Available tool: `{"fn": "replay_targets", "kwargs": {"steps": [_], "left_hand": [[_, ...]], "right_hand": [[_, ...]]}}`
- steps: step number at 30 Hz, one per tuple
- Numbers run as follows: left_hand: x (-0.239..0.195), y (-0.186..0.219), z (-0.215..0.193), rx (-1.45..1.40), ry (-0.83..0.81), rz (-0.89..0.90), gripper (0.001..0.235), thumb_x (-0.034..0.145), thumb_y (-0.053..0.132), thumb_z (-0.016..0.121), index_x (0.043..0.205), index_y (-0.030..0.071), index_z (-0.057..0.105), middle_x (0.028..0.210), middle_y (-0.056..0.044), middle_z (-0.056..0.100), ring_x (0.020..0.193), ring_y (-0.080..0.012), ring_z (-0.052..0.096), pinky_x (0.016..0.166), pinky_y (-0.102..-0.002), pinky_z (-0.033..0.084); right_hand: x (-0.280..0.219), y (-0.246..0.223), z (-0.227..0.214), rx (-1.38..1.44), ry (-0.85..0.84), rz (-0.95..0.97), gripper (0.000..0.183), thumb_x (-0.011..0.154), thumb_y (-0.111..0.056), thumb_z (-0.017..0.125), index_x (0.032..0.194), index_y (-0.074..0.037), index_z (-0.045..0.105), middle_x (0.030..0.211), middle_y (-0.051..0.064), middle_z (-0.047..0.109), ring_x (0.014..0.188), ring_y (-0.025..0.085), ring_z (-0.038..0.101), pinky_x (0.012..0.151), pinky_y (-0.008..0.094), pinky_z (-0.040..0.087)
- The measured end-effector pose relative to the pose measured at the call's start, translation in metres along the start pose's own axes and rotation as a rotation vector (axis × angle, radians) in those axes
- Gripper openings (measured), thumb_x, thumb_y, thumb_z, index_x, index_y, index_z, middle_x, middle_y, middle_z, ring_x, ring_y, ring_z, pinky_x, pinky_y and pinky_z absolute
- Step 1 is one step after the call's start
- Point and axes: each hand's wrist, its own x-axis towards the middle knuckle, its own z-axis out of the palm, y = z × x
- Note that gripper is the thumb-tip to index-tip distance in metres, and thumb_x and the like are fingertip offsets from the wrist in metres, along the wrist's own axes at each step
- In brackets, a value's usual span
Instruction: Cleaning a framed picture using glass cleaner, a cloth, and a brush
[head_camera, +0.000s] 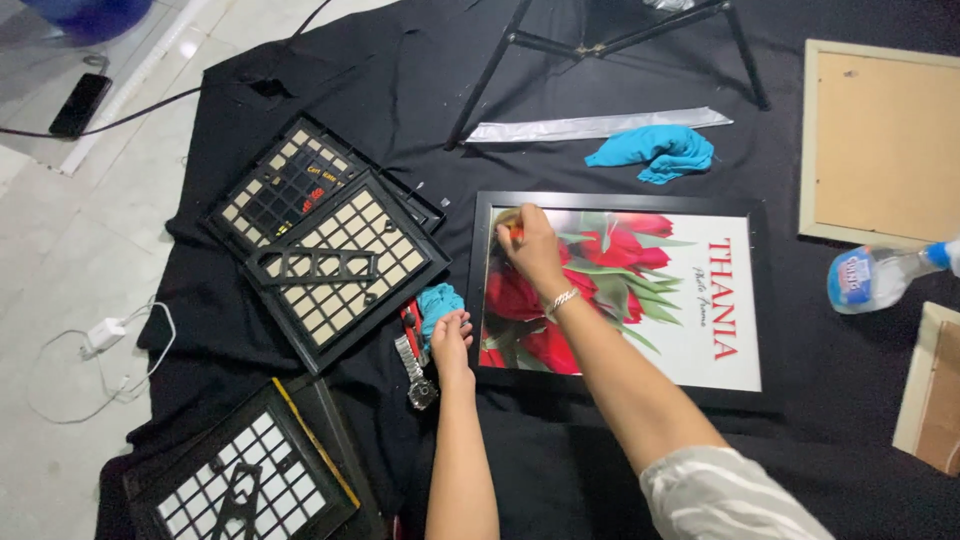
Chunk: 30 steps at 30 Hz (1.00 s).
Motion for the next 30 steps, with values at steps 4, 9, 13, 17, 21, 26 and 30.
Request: {"fn": "replay_targets", "kwargs": {"steps": [4, 9, 13, 17, 21, 26, 30], "left_hand": [[-0.017, 0.018, 0.001, -0.001, -0.001, -0.007, 0.026, 0.097, 0.026, 0.055, 0.113, 0.015, 0.073, 0.112, -0.001, 0.077, 0.091, -0.0095, 0.069, 0.074, -0.021, 0.054], [-0.025, 0.028, 0.006, -0.003, 0.006, 0.004, 0.025, 0.098, 0.026, 0.055, 0.112, 0.015, 0.073, 0.111, -0.001, 0.077, 0.091, -0.0098, 0.069, 0.076, -0.022, 0.054], [-0.017, 0.020, 0.003, -0.005, 0.033, 0.018, 0.024, 0.097, 0.027, 0.055, 0.110, 0.018, 0.073, 0.109, -0.001, 0.077, 0.090, -0.0095, 0.070, 0.075, -0.023, 0.055], [-0.015, 0.015, 0.002, -0.043, 0.070, 0.030, 0.023, 0.096, 0.026, 0.055, 0.107, 0.016, 0.072, 0.105, 0.000, 0.077, 0.085, -0.0071, 0.067, 0.071, -0.019, 0.051], [0.000, -0.001, 0.001, -0.055, 0.110, 0.054, 0.021, 0.093, 0.025, 0.057, 0.104, 0.015, 0.072, 0.101, -0.001, 0.077, 0.082, -0.0075, 0.068, 0.067, -0.020, 0.053], [-0.004, -0.007, -0.001, -0.042, 0.137, 0.081, 0.021, 0.093, 0.025, 0.057, 0.103, 0.015, 0.073, 0.098, -0.001, 0.078, 0.077, -0.0062, 0.068, 0.063, -0.018, 0.053], [-0.015, -0.005, -0.009, 0.001, 0.133, 0.061, 0.022, 0.092, 0.026, 0.059, 0.105, 0.015, 0.073, 0.102, -0.003, 0.078, 0.084, -0.0113, 0.072, 0.070, -0.025, 0.056]], "right_hand": [[0.023, -0.004, -0.015, 0.151, -0.068, 0.111, 0.023, 0.089, -0.038, 0.078, 0.096, -0.020, 0.066, 0.092, 0.007, 0.072, 0.097, 0.032, 0.070, 0.085, 0.042, 0.054], [0.005, 0.020, -0.025, 0.139, -0.128, 0.157, 0.021, 0.087, -0.032, 0.079, 0.098, -0.018, 0.069, 0.096, 0.010, 0.075, 0.100, 0.035, 0.070, 0.088, 0.044, 0.053], [-0.030, 0.024, -0.034, 0.117, -0.256, 0.095, 0.021, 0.085, -0.033, 0.079, 0.099, -0.019, 0.071, 0.099, 0.010, 0.076, 0.104, 0.035, 0.070, 0.090, 0.048, 0.053], [-0.090, 0.011, -0.056, 0.171, -0.310, 0.123, 0.020, 0.084, -0.030, 0.079, 0.100, -0.019, 0.072, 0.097, 0.009, 0.077, 0.101, 0.034, 0.071, 0.087, 0.049, 0.054], [-0.145, -0.002, -0.073, 0.184, -0.377, 0.116, 0.022, 0.080, -0.025, 0.081, 0.100, -0.023, 0.073, 0.095, 0.006, 0.079, 0.099, 0.030, 0.073, 0.088, 0.042, 0.055], [-0.176, -0.023, -0.113, 0.243, -0.500, 0.166, 0.023, 0.078, -0.020, 0.081, 0.099, -0.017, 0.071, 0.097, 0.009, 0.079, 0.100, 0.033, 0.073, 0.089, 0.043, 0.056], [-0.171, 0.009, -0.137, 0.230, -0.505, 0.186, 0.021, 0.079, -0.017, 0.080, 0.099, -0.017, 0.074, 0.094, 0.013, 0.078, 0.100, 0.037, 0.072, 0.087, 0.047, 0.056]]}}
